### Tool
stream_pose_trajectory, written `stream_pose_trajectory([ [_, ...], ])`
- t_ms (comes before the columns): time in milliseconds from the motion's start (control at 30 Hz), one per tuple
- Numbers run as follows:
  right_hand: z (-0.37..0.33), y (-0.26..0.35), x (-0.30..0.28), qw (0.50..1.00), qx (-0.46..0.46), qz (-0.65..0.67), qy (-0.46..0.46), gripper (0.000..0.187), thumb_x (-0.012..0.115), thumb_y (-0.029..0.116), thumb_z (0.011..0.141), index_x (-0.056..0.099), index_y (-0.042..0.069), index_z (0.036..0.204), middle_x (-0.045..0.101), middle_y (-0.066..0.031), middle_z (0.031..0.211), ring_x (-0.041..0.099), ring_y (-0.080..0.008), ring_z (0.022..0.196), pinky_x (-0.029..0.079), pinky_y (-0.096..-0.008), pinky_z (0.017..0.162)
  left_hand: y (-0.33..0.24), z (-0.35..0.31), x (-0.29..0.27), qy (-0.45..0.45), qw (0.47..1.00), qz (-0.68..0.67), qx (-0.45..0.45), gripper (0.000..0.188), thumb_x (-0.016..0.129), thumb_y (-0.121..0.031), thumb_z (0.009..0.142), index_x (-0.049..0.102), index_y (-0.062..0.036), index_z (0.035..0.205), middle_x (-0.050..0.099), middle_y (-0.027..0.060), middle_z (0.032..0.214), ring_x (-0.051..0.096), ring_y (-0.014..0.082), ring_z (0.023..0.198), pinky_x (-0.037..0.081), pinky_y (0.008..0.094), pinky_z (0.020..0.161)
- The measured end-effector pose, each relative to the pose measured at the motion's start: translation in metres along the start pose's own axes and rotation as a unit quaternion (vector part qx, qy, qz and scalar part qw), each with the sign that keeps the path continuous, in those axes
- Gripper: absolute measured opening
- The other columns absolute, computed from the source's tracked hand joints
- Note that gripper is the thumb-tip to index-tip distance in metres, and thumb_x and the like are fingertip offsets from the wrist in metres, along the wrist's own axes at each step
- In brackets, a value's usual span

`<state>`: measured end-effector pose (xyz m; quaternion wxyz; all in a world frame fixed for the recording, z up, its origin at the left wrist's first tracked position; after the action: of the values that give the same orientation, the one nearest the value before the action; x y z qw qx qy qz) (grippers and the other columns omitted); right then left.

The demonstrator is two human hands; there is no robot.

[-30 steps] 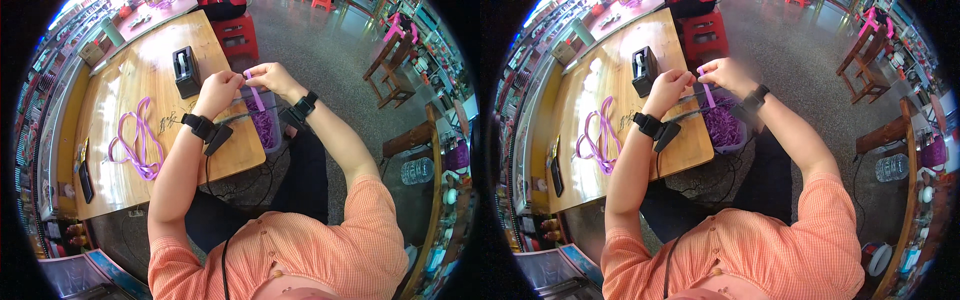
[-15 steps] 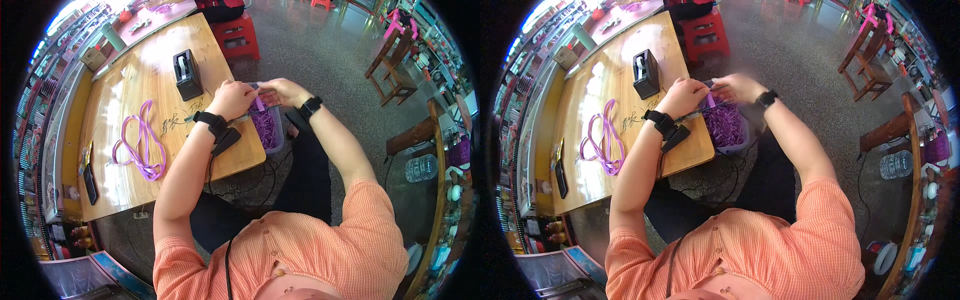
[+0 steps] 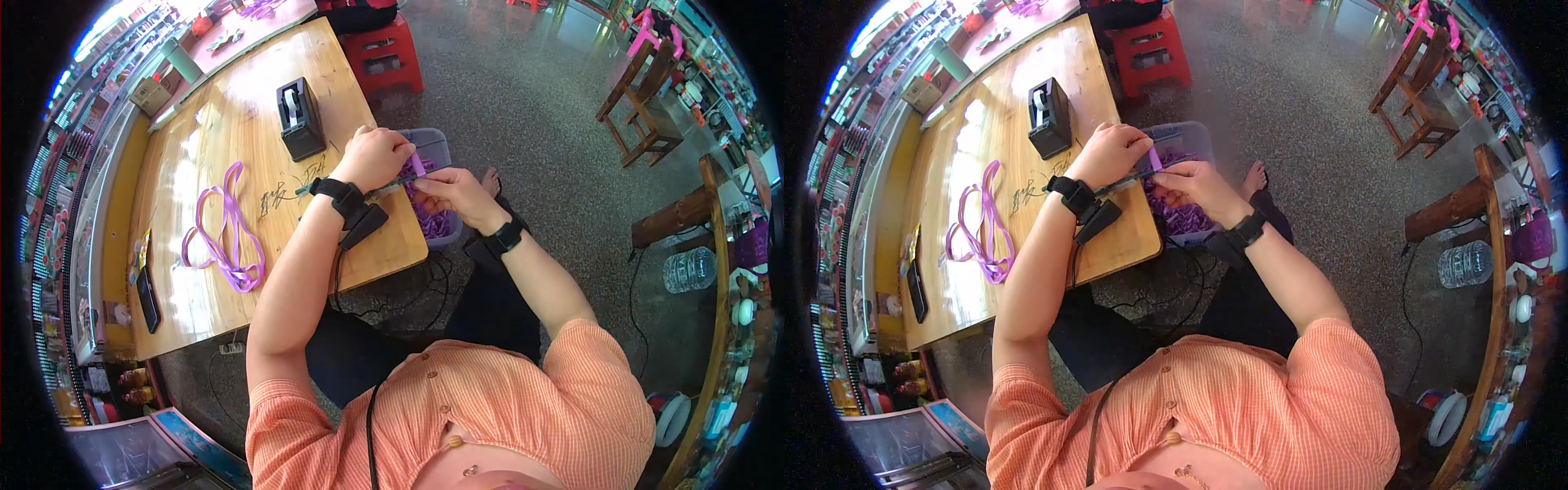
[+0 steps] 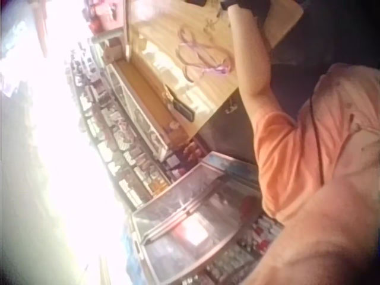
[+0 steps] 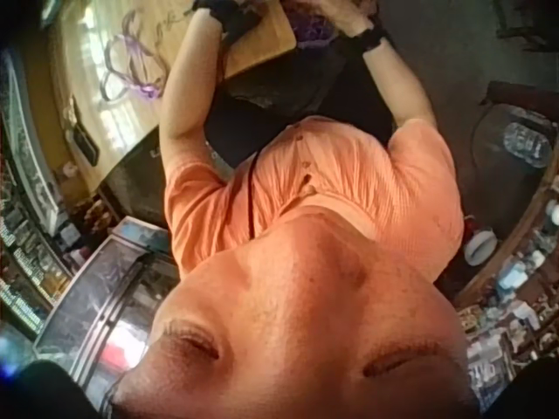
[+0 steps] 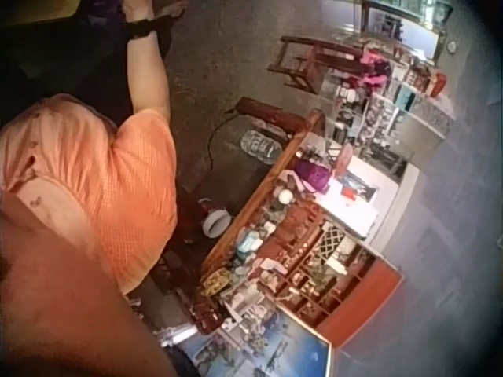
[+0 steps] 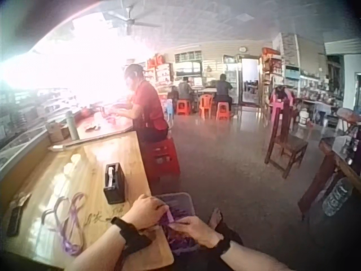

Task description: Measuring purple plastic straps against a ruler on a table and sorting them into a bin.

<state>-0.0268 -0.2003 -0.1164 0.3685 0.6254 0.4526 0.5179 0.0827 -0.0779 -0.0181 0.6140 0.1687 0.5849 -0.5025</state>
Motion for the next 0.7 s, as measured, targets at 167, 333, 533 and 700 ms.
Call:
stream_pose_trajectory([
  [167, -0.013, 0.004, 0.005, 0.997, -0.037, -0.043, -0.044, 0.018, 0.072, 0.020, 0.095, 0.074, 0.002, 0.098, 0.072, -0.0059, 0.086, 0.065, -0.0098, 0.070, 0.054, -0.0238, 0.065, -0.002, -0.002, -0.003, 0.005, 0.999, -0.038, -0.013, 0.029, 0.061, -0.030, 0.092, 0.077, -0.0059, 0.093, 0.073, 0.0163, 0.094, 0.066, 0.0366, 0.094, 0.047, 0.0431, 0.095],
  [333, -0.021, 0.010, 0.015, 0.997, -0.047, -0.001, -0.057, 0.016, 0.074, 0.018, 0.093, 0.074, 0.002, 0.095, 0.072, -0.0060, 0.083, 0.065, -0.0097, 0.068, 0.054, -0.0235, 0.064, -0.013, -0.018, -0.025, -0.116, 0.993, -0.015, 0.016, 0.027, 0.066, -0.024, 0.091, 0.075, 0.0008, 0.095, 0.071, 0.0203, 0.084, 0.069, 0.0365, 0.081, 0.055, 0.0421, 0.080],
  [533, -0.023, 0.015, 0.014, 0.996, -0.053, 0.054, -0.048, 0.015, 0.072, 0.017, 0.094, 0.074, 0.002, 0.094, 0.072, -0.0061, 0.082, 0.065, -0.0100, 0.066, 0.054, -0.0232, 0.064, -0.036, -0.039, -0.017, 0.249, 0.870, -0.308, -0.294, 0.032, 0.055, -0.033, 0.103, 0.065, -0.0026, 0.100, 0.057, 0.0011, 0.064, 0.048, 0.0079, 0.049, 0.033, 0.0233, 0.043],
  [700, -0.028, 0.030, 0.028, 0.994, -0.042, -0.037, -0.092, 0.019, 0.072, 0.020, 0.094, 0.074, 0.001, 0.094, 0.071, -0.0051, 0.081, 0.064, -0.0099, 0.065, 0.053, -0.0217, 0.062, -0.021, -0.049, 0.001, 0.216, 0.805, -0.454, -0.315, 0.027, 0.054, -0.028, 0.103, 0.062, -0.0025, 0.096, 0.060, 0.0033, 0.070, 0.049, 0.0110, 0.048, 0.039, 0.0261, 0.042],
])
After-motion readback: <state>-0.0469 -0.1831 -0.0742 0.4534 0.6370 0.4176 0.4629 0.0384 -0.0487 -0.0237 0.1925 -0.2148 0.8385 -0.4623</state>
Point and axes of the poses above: each hand's wrist, its own z-axis towards the middle knuckle, its own x-axis out of the palm, y = z × x, the point moved 5 cm from there along z, towards the middle knuckle
